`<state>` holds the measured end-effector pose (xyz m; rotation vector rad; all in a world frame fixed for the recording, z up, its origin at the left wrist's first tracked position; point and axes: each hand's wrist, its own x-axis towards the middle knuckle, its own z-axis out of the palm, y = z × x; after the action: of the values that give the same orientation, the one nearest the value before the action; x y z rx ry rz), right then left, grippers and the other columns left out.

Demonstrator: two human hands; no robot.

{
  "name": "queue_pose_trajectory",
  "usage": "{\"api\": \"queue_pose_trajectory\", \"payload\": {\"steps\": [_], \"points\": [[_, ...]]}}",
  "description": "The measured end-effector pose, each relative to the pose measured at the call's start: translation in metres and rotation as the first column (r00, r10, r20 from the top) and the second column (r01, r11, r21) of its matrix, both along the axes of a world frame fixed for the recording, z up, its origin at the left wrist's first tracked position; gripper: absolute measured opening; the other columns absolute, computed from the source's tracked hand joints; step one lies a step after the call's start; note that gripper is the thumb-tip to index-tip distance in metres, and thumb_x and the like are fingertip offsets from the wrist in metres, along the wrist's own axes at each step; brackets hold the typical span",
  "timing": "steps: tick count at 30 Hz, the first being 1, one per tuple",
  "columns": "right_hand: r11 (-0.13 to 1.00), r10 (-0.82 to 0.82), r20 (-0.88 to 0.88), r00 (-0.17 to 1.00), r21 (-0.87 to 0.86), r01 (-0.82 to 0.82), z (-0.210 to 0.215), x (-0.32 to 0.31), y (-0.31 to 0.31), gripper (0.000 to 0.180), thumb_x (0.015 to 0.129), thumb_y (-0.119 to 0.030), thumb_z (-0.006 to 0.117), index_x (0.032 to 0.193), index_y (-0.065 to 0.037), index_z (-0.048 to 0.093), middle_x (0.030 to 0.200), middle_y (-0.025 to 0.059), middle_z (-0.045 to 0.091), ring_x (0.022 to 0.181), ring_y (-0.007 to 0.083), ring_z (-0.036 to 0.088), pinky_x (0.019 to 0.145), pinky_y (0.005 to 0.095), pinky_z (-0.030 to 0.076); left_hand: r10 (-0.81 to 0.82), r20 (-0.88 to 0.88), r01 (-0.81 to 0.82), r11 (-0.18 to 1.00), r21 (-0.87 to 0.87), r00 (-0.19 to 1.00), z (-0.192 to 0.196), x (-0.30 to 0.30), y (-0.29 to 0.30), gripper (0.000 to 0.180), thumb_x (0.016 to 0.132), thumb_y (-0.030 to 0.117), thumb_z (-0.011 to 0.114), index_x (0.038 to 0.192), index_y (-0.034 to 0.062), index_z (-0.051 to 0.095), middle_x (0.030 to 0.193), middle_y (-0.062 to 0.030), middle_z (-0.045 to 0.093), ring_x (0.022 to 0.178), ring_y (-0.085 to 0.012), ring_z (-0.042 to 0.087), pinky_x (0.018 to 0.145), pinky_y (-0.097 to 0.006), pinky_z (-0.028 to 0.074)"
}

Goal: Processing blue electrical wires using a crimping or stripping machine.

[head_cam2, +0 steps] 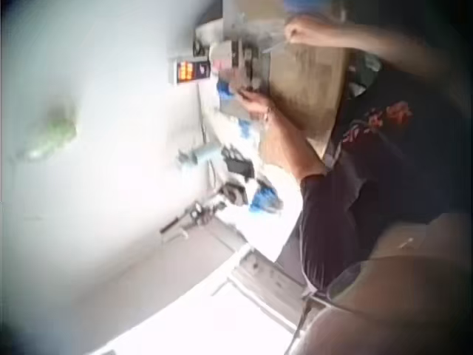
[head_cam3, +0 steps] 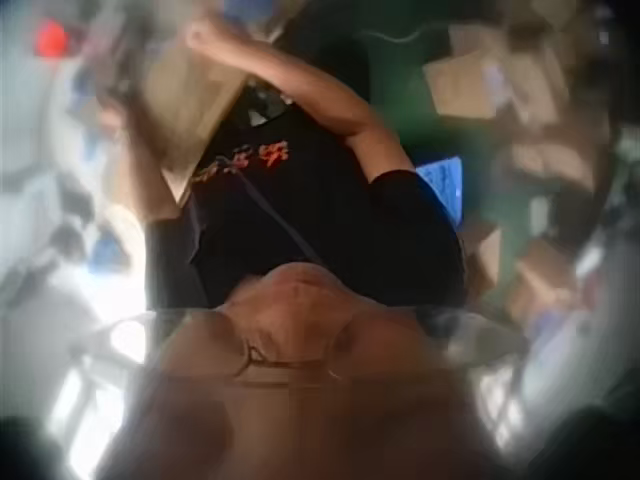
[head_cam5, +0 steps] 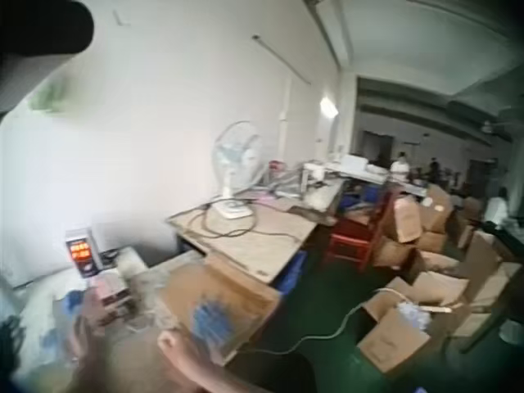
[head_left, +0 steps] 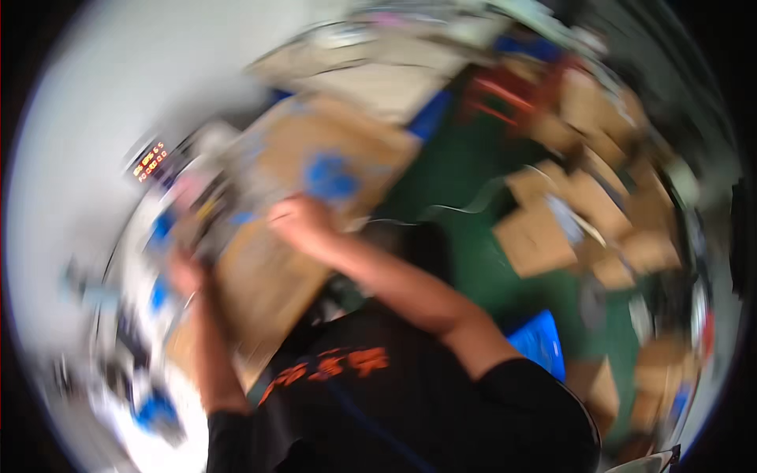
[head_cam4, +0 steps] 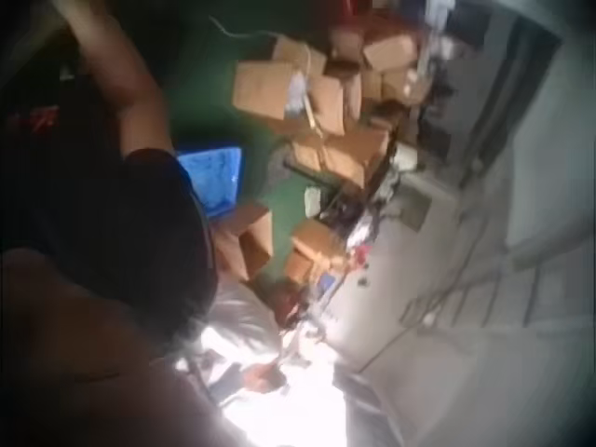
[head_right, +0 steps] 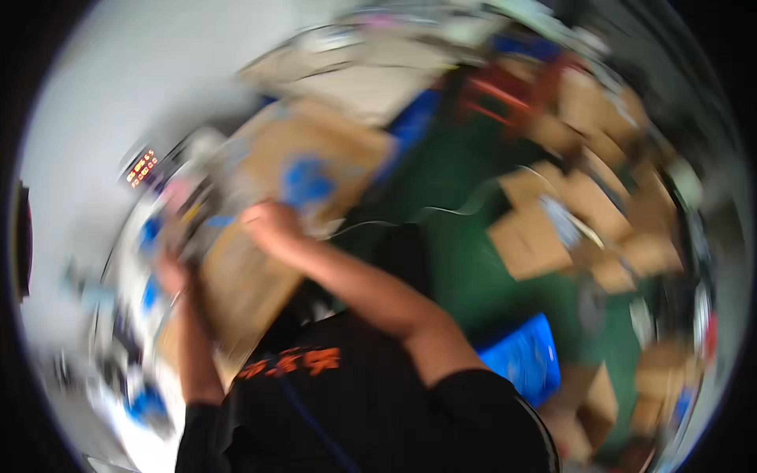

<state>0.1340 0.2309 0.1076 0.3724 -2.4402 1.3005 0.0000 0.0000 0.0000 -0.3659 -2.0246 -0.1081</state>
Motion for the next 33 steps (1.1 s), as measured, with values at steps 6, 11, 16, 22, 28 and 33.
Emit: {"api": "queue_pose_trajectory", "payload": {"steps": [6, 11, 16, 22, 28, 33], "points": [[0.976, 0.170, 0.448, 0.878, 0.047, -0.213, -0.088, 0.012, -0.106, 0.018, 0.082, -0.028, 0.060, 0.082, -0.012, 0.067, 0.077, 0.0097, 0.067, 0.074, 0.0302, 0.064, 0.064, 0.0378, 0.049, -0.240, 0.385, -0.262, 0.422, 0.868, 0.891, -0.008, 0.136, -0.107, 0.026, 0.093, 0.026, 0.053, 0.080, 0.0036, 0.054, 0.067, -0.0083, 0.061, 0.058, -0.0194, 0.057, 0.057, -0.035, 0.045], [0.966, 0.255, 0.481, 0.839, -0.093, -0.240, -0.085, -0.023, -0.117, 0.023, 0.084, -0.025, 0.058, 0.087, -0.003, 0.064, 0.078, 0.0159, 0.066, 0.075, 0.0324, 0.064, 0.066, 0.0398, 0.049, -0.108, 0.430, -0.315, 0.526, 0.790, 0.896, 0.008, 0.133, -0.103, 0.025, 0.093, 0.025, 0.055, 0.081, 0.0035, 0.054, 0.065, -0.0069, 0.061, 0.056, -0.0181, 0.056, 0.054, -0.033, 0.044], [0.959, 0.245, 0.479, 0.843, 0.008, -0.283, -0.085, -0.020, -0.124, 0.022, 0.084, -0.026, 0.059, 0.086, -0.005, 0.065, 0.078, 0.0148, 0.066, 0.074, 0.0322, 0.064, 0.065, 0.0389, 0.049, -0.088, 0.478, -0.358, 0.548, 0.756, 0.874, 0.004, 0.133, -0.103, 0.025, 0.093, 0.027, 0.053, 0.081, 0.0049, 0.051, 0.066, -0.0087, 0.061, 0.061, -0.0259, 0.060, 0.058, -0.038, 0.046], [0.972, 0.216, 0.478, 0.851, -0.027, -0.231, -0.088, -0.035, -0.140, 0.022, 0.084, -0.027, 0.060, 0.086, -0.006, 0.065, 0.076, 0.0129, 0.066, 0.073, 0.0315, 0.064, 0.065, 0.0384, 0.049, -0.107, 0.477, -0.343, 0.560, 0.754, 0.872, 0.005, 0.134, -0.101, 0.024, 0.093, 0.027, 0.053, 0.082, 0.0059, 0.052, 0.065, -0.0085, 0.061, 0.061, -0.0269, 0.061, 0.058, -0.038, 0.046], [0.976, 0.219, 0.425, 0.878, -0.102, -0.193, -0.098, -0.045, -0.149, 0.020, 0.085, -0.022, 0.062, 0.085, -0.002, 0.064, 0.063, 0.0049, 0.061, 0.055, 0.0117, 0.056, 0.054, 0.0287, 0.043, -0.097, 0.479, -0.347, 0.568, 0.746, 0.872, 0.008, 0.134, -0.100, 0.022, 0.094, 0.025, 0.053, 0.084, 0.0062, 0.051, 0.066, -0.0083, 0.061, 0.061, -0.0274, 0.061, 0.058, -0.038, 0.046], [0.976, 0.214, 0.395, 0.893, -0.133, -0.176, -0.105, -0.049, -0.153, 0.020, 0.084, -0.021, 0.063, 0.085, -0.002, 0.064, 0.062, 0.0043, 0.061, 0.055, 0.0111, 0.056, 0.054, 0.0282, 0.043, -0.110, 0.494, -0.354, 0.566, 0.745, 0.863, 0.008, 0.133, -0.100, 0.021, 0.094, 0.025, 0.052, 0.084, 0.0063, 0.051, 0.066, -0.0082, 0.061, 0.062, -0.0276, 0.060, 0.057, -0.038, 0.045]]}}
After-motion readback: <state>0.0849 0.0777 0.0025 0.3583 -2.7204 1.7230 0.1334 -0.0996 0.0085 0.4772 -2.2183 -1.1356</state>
